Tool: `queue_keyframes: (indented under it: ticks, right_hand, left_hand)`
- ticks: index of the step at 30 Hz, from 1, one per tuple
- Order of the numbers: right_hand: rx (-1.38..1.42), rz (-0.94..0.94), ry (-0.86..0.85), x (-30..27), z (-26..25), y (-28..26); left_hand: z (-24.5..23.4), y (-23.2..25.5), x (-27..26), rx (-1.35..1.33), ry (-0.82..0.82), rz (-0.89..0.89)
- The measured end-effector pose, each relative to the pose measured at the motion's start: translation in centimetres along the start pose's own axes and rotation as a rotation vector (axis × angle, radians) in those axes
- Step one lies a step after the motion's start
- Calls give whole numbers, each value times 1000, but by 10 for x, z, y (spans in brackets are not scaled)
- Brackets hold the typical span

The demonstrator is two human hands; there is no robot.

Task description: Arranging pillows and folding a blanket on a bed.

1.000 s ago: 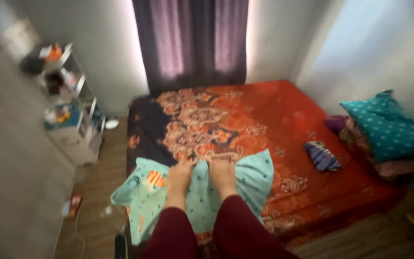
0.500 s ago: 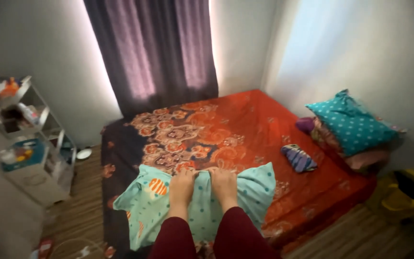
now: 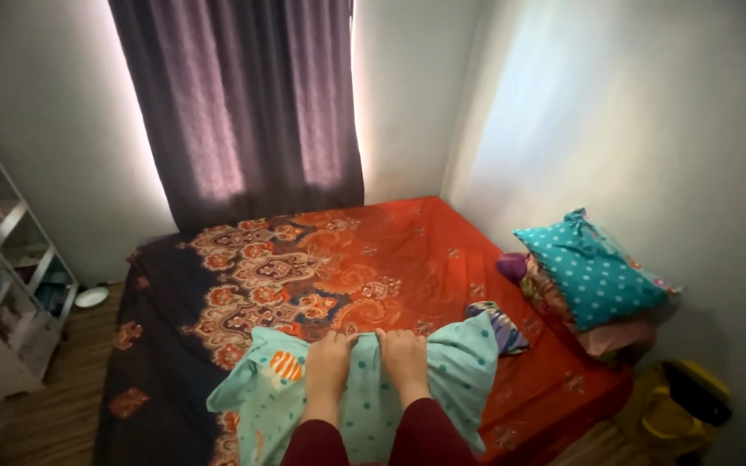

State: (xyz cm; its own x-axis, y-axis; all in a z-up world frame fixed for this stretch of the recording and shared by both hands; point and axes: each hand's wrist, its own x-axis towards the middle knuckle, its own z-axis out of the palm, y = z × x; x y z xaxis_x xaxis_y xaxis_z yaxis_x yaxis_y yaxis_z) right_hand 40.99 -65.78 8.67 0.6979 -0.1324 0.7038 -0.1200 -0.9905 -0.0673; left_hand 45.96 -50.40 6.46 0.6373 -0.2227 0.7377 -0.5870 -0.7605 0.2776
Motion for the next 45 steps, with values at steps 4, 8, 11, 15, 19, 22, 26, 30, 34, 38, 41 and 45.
queue_keyframes:
  ticks: [4, 8, 11, 15, 19, 22, 26, 30, 34, 38, 41, 45]
  right_hand:
    - [-72, -66, 12, 9, -1, 22]
    - [-101, -116, 62, 28, 3, 37]
    - [-83, -110, 83, 45, -1, 46]
    - [-57, -71, 84, 67, -15, 48]
    - [-53, -8, 120, 81, 2, 65]
    - [-25, 1, 137, 91, -2, 74]
    - [5, 54, 121, 119, -17, 74]
    - [16, 53, 153, 134, -20, 77]
    - [43, 40, 165, 141, -14, 87]
    - [58, 36, 127, 151, -8, 95]
    - [100, 32, 98, 148, -6, 100]
    - [129, 34, 43, 145, 12, 124]
  left_hand:
    - [5, 17, 4, 10, 53, 74]
    - [22, 21, 20, -16, 44, -4]
    - [25, 26, 40, 7, 52, -1]
    - [26, 26, 63, -29, 49, 118]
    - [27, 29, 97, -48, 82, 149]
    - [25, 33, 115, -71, 81, 200]
    - [19, 39, 147, -43, 133, 268]
    - [30, 42, 161, -20, 173, 246]
    - [34, 46, 165, -34, 165, 236]
    - [33, 53, 171, 4, 136, 182]
    - [48, 60, 165, 6, 101, 106]
    - [71, 76, 154, 66, 64, 12]
